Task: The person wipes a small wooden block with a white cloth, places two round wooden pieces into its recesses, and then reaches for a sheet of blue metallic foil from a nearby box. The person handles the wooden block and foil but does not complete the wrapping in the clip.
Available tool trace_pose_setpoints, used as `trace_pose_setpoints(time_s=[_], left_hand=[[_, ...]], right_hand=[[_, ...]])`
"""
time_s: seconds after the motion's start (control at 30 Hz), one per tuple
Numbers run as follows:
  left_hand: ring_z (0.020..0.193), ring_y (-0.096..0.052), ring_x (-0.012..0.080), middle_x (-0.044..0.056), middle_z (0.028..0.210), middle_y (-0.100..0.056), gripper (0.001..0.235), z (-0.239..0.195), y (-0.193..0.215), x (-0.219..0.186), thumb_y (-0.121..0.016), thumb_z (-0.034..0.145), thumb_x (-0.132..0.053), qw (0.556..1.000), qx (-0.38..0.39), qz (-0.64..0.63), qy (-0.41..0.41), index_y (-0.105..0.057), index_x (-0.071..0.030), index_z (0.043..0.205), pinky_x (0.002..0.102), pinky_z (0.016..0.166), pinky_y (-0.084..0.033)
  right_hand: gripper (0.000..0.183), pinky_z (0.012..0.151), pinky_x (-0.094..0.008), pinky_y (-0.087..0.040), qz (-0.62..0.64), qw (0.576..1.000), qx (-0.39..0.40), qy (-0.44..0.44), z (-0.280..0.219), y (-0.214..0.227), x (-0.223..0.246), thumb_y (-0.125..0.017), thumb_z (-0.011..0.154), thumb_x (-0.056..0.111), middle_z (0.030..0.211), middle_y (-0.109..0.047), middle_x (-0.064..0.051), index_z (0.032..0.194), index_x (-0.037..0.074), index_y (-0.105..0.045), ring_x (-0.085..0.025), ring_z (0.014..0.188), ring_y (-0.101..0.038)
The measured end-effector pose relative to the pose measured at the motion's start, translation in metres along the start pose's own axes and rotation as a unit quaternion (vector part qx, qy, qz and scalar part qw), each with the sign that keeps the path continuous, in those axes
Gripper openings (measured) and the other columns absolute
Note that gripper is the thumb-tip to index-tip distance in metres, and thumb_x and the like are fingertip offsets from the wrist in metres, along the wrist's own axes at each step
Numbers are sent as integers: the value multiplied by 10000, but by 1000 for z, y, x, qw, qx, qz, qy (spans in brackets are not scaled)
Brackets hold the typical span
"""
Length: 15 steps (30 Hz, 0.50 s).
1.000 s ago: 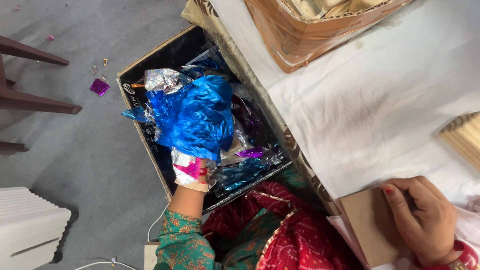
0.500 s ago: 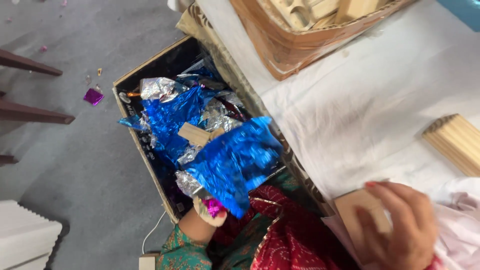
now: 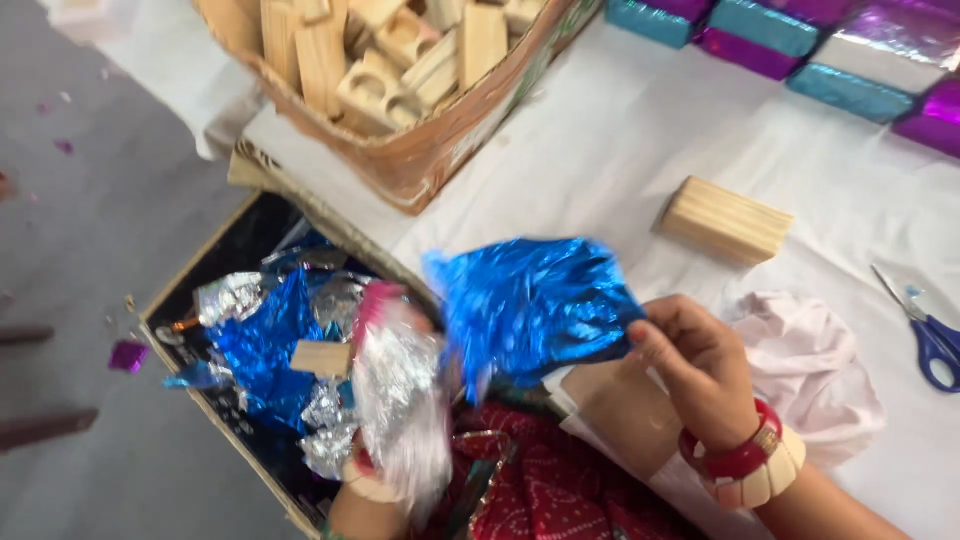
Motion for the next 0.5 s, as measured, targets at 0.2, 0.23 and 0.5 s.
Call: trace_pose_setpoints(time_s=[0.2,0.23,0.5], left_hand=[[745,-573,201,55,927,-683,599,34,53,10,-560,921,-607,979,88,-175,49,-646,-62,1153,370,706,-463],[794,-577,201,66,987,-679,663,21,32,25,-545,941,-628,977,137,-145,69,-628,-42,1241,357,737,-459],[1050,-599,209,77,1232,-627,759,-13,-47,61,-619,951,-614,908,216,330,-144,-458,-44,1426,349,857,-491]], right_hand=[[131,792,-241,-472,224,973,-49,-16,21,14,-2,-580,1017,108,938,-644,13,1087,15,-639,-78,857,-574],[126,771,-234,-457,228,972,-51,-22,22,18,-7,-576,1013,112,927,-635,23,1077,23,-637,-67,842,-559],[112,649,-203,-344,235,969,-58,-50,19,29,-25,-600,1006,137,866,-598,49,1055,48,-646,-31,751,-468]])
Point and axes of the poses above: each hand's wrist, its own z-axis towards the middle knuckle, its own y-axis out of the back of the hand, x = y × z, the point moved 6 cm from there along z, towards the middle knuckle
